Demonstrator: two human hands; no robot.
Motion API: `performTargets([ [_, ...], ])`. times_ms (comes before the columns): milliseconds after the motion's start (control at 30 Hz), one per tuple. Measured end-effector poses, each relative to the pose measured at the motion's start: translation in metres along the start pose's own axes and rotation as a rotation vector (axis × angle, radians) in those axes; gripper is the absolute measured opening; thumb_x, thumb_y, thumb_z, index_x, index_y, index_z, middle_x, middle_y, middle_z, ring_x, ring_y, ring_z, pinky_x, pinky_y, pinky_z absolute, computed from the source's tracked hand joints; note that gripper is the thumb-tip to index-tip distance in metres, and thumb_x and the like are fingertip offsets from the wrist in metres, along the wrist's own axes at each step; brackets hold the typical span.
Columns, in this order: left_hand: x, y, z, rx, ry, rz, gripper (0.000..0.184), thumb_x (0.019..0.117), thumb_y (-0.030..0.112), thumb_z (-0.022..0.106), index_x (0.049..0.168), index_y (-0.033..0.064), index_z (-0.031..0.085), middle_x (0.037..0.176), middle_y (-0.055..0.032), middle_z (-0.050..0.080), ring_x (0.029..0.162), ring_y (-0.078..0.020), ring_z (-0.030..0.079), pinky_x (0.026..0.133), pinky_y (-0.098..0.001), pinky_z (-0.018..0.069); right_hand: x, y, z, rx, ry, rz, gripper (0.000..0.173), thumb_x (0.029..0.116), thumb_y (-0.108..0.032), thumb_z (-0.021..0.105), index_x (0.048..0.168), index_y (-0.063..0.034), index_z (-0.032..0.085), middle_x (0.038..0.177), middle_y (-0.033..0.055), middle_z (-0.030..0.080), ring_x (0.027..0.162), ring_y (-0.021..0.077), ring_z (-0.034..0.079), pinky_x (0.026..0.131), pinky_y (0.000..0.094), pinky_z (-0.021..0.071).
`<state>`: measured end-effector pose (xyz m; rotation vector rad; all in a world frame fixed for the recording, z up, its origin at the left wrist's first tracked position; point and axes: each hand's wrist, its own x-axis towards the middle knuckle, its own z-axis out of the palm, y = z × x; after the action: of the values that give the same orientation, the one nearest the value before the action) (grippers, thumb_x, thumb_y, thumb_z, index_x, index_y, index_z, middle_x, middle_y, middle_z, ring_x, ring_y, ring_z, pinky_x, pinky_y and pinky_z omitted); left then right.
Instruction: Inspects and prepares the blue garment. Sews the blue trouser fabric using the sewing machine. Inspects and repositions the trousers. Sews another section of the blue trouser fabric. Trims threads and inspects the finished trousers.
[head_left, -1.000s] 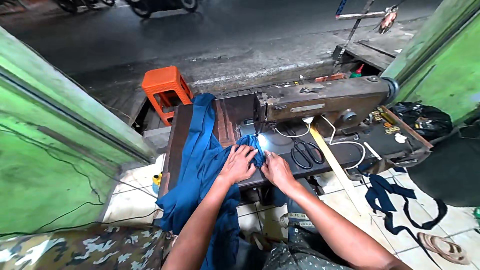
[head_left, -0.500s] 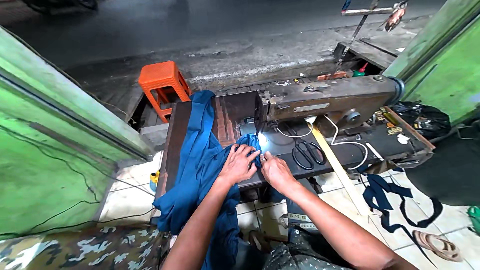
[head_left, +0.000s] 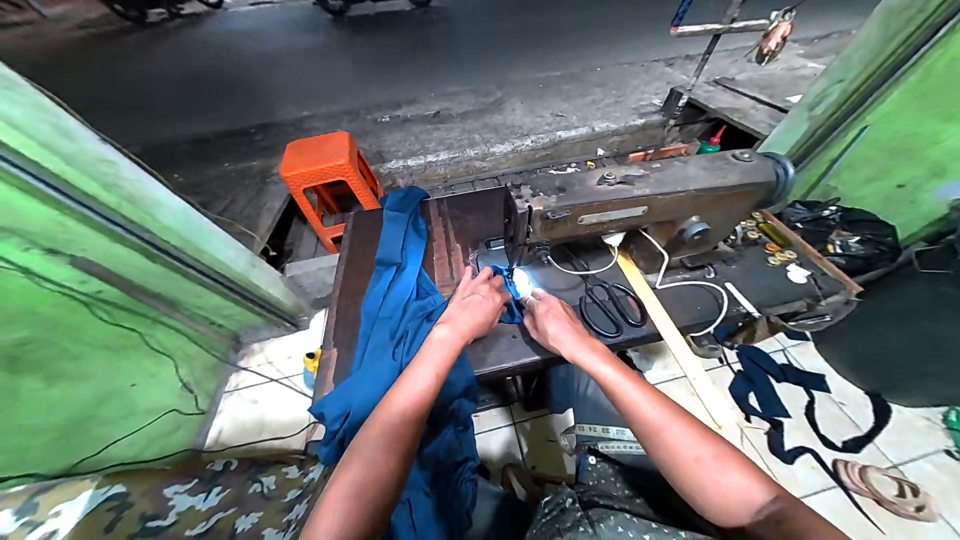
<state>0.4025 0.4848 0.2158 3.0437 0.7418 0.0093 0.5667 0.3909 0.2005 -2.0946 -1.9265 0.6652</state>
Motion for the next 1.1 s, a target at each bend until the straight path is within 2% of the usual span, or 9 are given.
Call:
performTargets([
  [133,-0.015,0.014,0.003,-0.180,-0.025,0.087,0.022,0.1010,0.024,0.060,0.113,0.0181,0.078,0.115,-0.0087,0.069,0.124,-0.0303,0.057,0.115,-0.0551,0.0335,-0.017,0.030,0.010,0.246,0.207,-0.007,0.040,0.1084,-0.018,0.039,0.138,-0.0022,0.061,0.132,0.0193,0.064,0.121,0.0301,0.064,0.109,0.0433,0.0479],
  [200,-0.022,0.021,0.011,-0.242,-0.019,0.079,0.022,0.1023,0.025,0.059,0.110,0.0173,0.078,0.128,-0.0057,0.068,0.139,-0.0300,0.048,0.123,-0.0570,0.0239,-0.024,0.039,0.019,0.225,0.267,-0.041,0.037,0.1060,-0.017,0.046,0.135,-0.0034,0.064,0.130,0.0181,0.065,0.119,0.0291,0.065,0.106,0.0416,0.0501],
  [267,-0.027,0.028,0.015,-0.282,-0.018,0.060,0.023,0.1036,0.025,0.057,0.111,0.0151,0.077,0.126,-0.0051,0.070,0.144,-0.0304,0.044,0.125,-0.0590,0.0189,-0.026,0.043,0.028,0.198,0.320,-0.119,0.036,0.1040,-0.018,0.053,0.135,-0.0053,0.066,0.132,0.0167,0.065,0.116,0.0281,0.066,0.103,0.0406,0.0523],
  [367,-0.026,0.032,0.019,-0.294,0.031,0.057,0.025,0.1045,0.027,0.056,0.111,0.0158,0.078,0.116,-0.0069,0.072,0.136,-0.0303,0.052,0.124,-0.0580,0.0213,-0.024,0.042,0.037,0.133,0.355,-0.250,0.036,0.1041,-0.015,0.053,0.137,-0.0087,0.066,0.137,0.0114,0.065,0.125,0.0292,0.063,0.107,0.0416,0.0503],
  [467,-0.024,0.033,0.020,-0.275,0.044,0.064,0.024,0.1043,0.027,0.057,0.112,0.0174,0.078,0.114,-0.0070,0.072,0.132,-0.0301,0.054,0.123,-0.0574,0.0224,-0.021,0.039,0.039,0.045,0.356,-0.323,0.040,0.1017,-0.007,0.049,0.136,-0.0121,0.068,0.139,0.0048,0.066,0.120,0.0281,0.065,0.101,0.0413,0.0531],
  [767,-0.023,0.034,0.018,-0.231,0.033,0.074,0.026,0.1041,0.028,0.056,0.111,0.0165,0.077,0.114,-0.0075,0.071,0.130,-0.0306,0.055,0.120,-0.0579,0.0259,-0.023,0.035,0.028,-0.103,0.213,-0.355,0.034,0.1044,-0.010,0.045,0.127,-0.0064,0.070,0.138,0.0097,0.065,0.123,0.0305,0.062,0.103,0.0429,0.0505],
  [867,-0.021,0.034,0.013,-0.126,0.023,-0.001,0.037,0.1012,0.043,0.056,0.117,0.0147,0.073,0.116,-0.0086,0.070,0.129,-0.0313,0.055,0.113,-0.0577,0.0324,-0.022,0.037,0.030,-0.089,0.228,-0.366,0.032,0.1052,-0.013,0.045,0.122,-0.0060,0.072,0.137,0.0096,0.066,0.123,0.0307,0.063,0.103,0.0429,0.0508],
  [1000,-0.015,0.024,0.018,-0.041,-0.043,-0.156,0.081,0.0938,0.076,0.043,0.137,0.0101,0.062,0.130,-0.0119,0.065,0.129,-0.0332,0.053,0.107,-0.0581,0.0356,-0.021,0.040,0.032,-0.089,0.249,-0.378,0.031,0.1041,-0.013,0.047,0.119,-0.0062,0.073,0.135,0.0091,0.067,0.122,0.0309,0.063,0.102,0.0432,0.0521],
  [1100,-0.016,0.015,0.031,-0.087,-0.045,-0.197,0.084,0.0939,0.079,0.037,0.150,0.0185,0.053,0.136,-0.0125,0.062,0.133,-0.0335,0.051,0.112,-0.0606,0.0318,-0.020,0.042,0.033,-0.098,0.262,-0.382,0.031,0.1046,-0.015,0.046,0.117,-0.0067,0.073,0.135,0.0080,0.067,0.122,0.0296,0.063,0.102,0.0424,0.0519],
])
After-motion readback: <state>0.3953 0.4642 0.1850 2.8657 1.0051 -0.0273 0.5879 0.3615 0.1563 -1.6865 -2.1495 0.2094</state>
